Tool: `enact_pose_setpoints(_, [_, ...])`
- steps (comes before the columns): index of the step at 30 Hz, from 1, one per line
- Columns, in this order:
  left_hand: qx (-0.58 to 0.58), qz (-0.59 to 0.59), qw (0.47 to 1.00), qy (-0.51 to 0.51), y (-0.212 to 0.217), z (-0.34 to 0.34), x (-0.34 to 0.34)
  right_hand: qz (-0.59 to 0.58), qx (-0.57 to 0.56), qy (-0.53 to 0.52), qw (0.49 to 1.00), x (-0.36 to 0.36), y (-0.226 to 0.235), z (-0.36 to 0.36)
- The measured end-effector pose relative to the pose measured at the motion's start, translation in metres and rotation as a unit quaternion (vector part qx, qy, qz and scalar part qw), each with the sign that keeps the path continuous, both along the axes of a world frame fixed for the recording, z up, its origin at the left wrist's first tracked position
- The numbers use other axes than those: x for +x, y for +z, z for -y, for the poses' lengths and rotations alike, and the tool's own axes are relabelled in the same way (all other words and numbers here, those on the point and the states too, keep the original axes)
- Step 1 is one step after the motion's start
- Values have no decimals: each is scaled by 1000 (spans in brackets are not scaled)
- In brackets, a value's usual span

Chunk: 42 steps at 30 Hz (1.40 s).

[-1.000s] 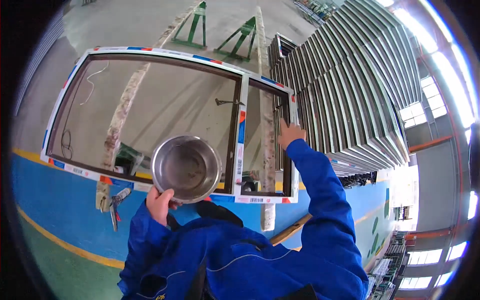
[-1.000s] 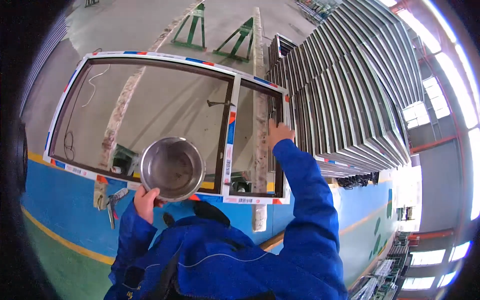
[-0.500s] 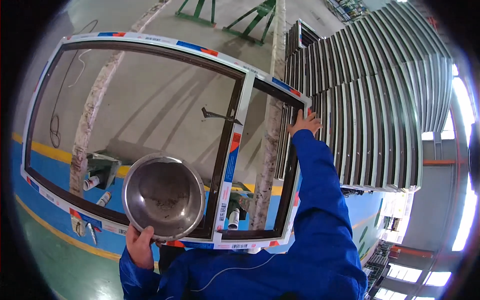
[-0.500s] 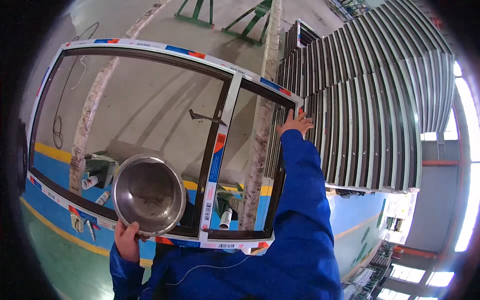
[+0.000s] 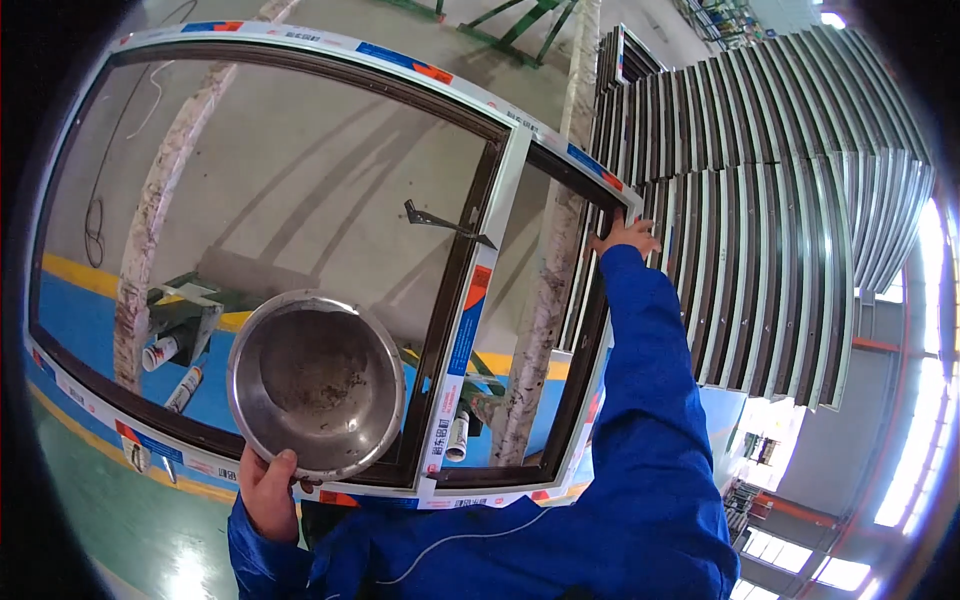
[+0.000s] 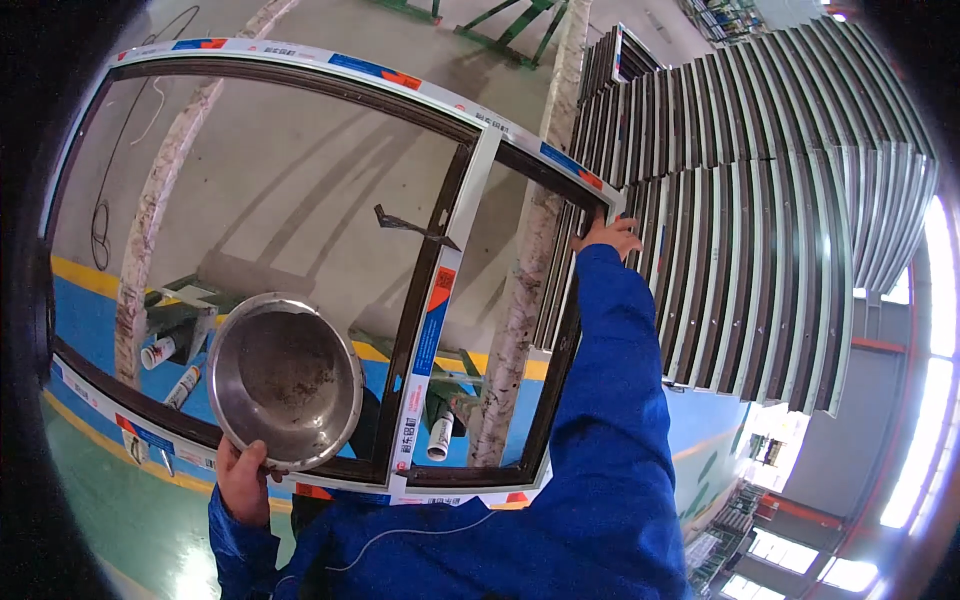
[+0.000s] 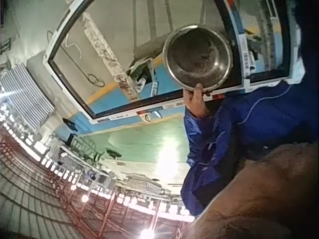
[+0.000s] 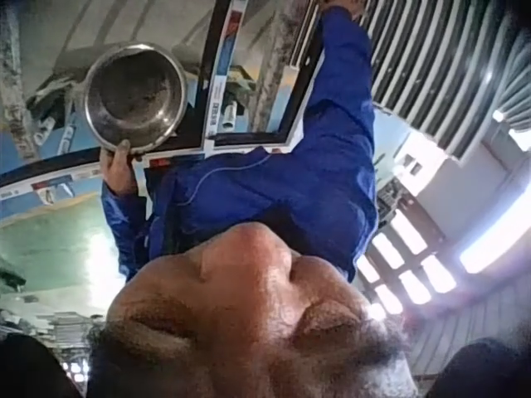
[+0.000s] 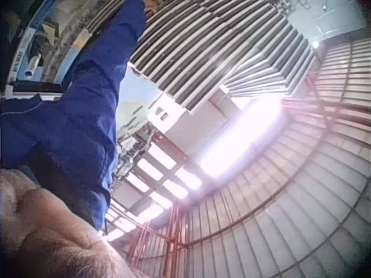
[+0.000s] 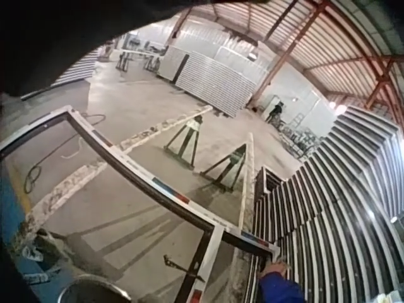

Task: Applying sealant to the joints of a metal door or window frame using a caulking gun.

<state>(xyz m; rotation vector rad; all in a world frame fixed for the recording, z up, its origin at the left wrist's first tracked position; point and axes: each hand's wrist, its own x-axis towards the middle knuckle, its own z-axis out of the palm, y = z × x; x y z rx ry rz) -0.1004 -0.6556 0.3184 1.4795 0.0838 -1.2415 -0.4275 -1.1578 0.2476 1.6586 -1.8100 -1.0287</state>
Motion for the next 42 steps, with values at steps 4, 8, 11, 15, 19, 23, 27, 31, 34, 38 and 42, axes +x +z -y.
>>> enact_pose_setpoints(4, [-1,8,1000,12,-8,-2,0,-13,-1,-4,1000,2,1,0])
enact_pose_setpoints(8, [0,-3,1000,14,-11,-3,-2,-15,17,-5,1000,9,3,2])
enact_pose_setpoints(11, [2,3,1000,14,-11,-2,-4,-46,19,-5,999,12,4,2])
enact_pose_setpoints(15, [3,-5,1000,10,-10,0,-5,-45,25,20,998,8,4,2])
enact_pose_setpoints(19, [16,-1,1000,3,-10,3,-6,-26,24,21,999,3,3,4])
enact_pose_setpoints(23, [10,7,1000,1,-6,4,-8,86,-28,11,996,-5,6,0])
enact_pose_setpoints(27, [9,5,1000,9,-6,5,-8,130,-11,66,989,-9,6,-9])
enact_pose_setpoints(31, [13,14,1000,0,-11,6,-10,76,-7,63,995,-5,3,-5])
enact_pose_setpoints(34, [5,11,1000,-11,-13,7,-10,48,6,36,998,-3,1,3])
enact_pose_setpoints(38, [12,8,1000,-6,-11,10,-10,39,-7,30,999,-2,-2,8])
enact_pose_setpoints(42, [19,2,1000,-11,-1,13,-11,48,10,19,999,-1,-2,9])
